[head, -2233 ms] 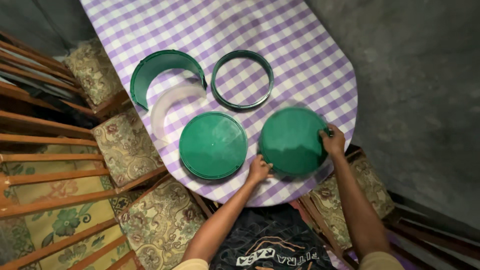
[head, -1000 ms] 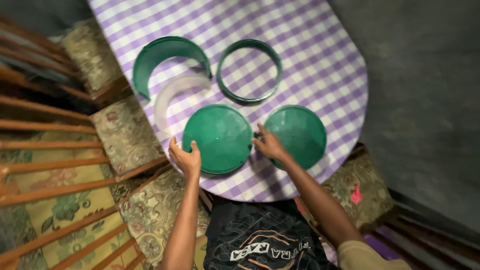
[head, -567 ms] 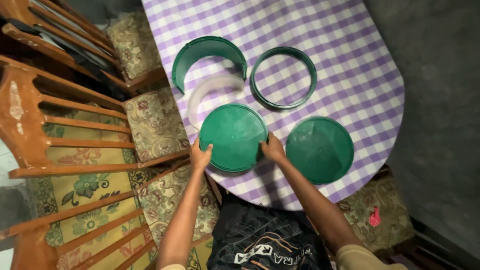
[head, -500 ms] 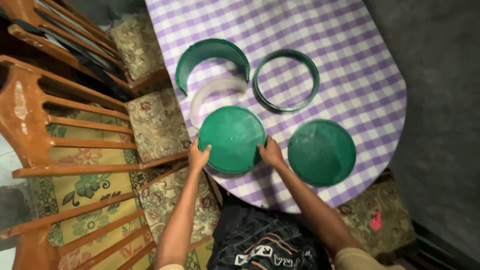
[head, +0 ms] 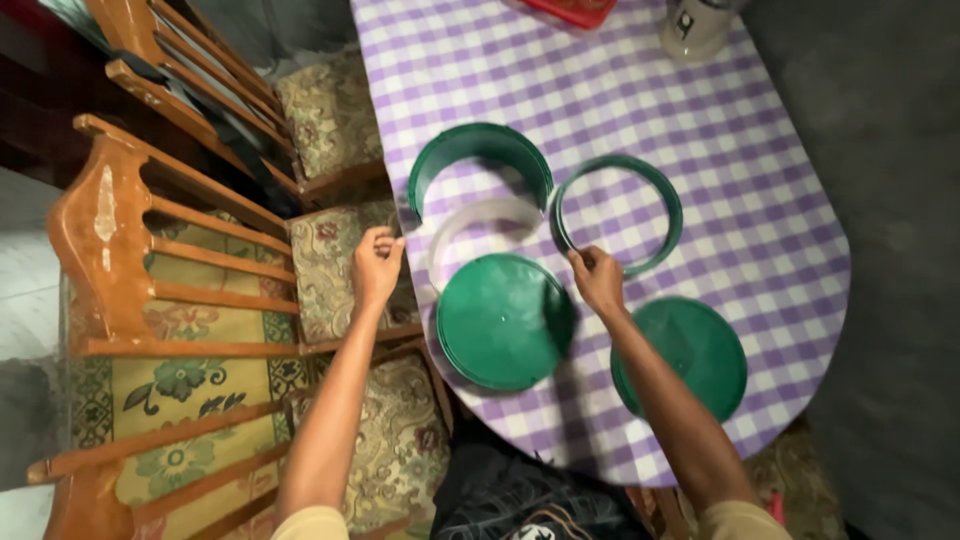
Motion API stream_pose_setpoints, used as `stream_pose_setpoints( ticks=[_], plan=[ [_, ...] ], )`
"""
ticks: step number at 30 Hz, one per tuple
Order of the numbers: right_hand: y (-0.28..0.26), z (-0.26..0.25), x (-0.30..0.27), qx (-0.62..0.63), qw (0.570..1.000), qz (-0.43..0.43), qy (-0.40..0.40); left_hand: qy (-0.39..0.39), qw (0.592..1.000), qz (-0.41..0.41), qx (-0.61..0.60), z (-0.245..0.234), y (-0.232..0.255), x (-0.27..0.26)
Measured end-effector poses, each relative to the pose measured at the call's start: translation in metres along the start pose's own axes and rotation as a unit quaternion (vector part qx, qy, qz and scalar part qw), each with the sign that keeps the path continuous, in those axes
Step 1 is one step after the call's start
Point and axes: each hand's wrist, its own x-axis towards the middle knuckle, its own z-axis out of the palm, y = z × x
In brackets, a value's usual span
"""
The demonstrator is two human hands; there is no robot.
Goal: The person assembles green plastic components on a table. They fit a curved green ring onto a green circular base, then place a flat green disc on top to form a container-like shape. The person repeats this process with additional identical parts.
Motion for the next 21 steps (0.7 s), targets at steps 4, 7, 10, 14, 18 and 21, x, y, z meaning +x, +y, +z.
stream_pose_setpoints(
  ticks=[4, 7, 10, 14, 18, 21],
  plan=[
    [-0.055, 0.008, 0.057, 0.026, 0.998, -0.036, 0.047, -0.011, 1.000, -0.004, -0.016, 0.018, 0.032, 0.056],
    [-0.084, 0.017, 0.079, 0.015, 0.998, 0.048, 0.050, -0.027, 0.998, -0.039, 0.048, 0.033, 0.035, 0.078],
    [-0.098, 0.024, 0.089, -0.057, 0.996, 0.054, 0.029, -0.038, 0.989, -0.087, 0.117, 0.044, 0.026, 0.084],
    [-0.098, 0.034, 0.097, -0.113, 0.990, 0.085, 0.004, -0.049, 0.988, -0.009, 0.144, 0.047, 0.016, 0.089],
    [-0.093, 0.042, 0.105, -0.141, 0.988, 0.065, -0.005, -0.031, 0.974, -0.033, 0.221, 0.056, 0.020, 0.089],
    [-0.091, 0.043, 0.107, -0.141, 0.989, 0.053, -0.009, -0.024, 0.970, -0.033, 0.242, 0.063, 0.026, 0.085]
  ],
)
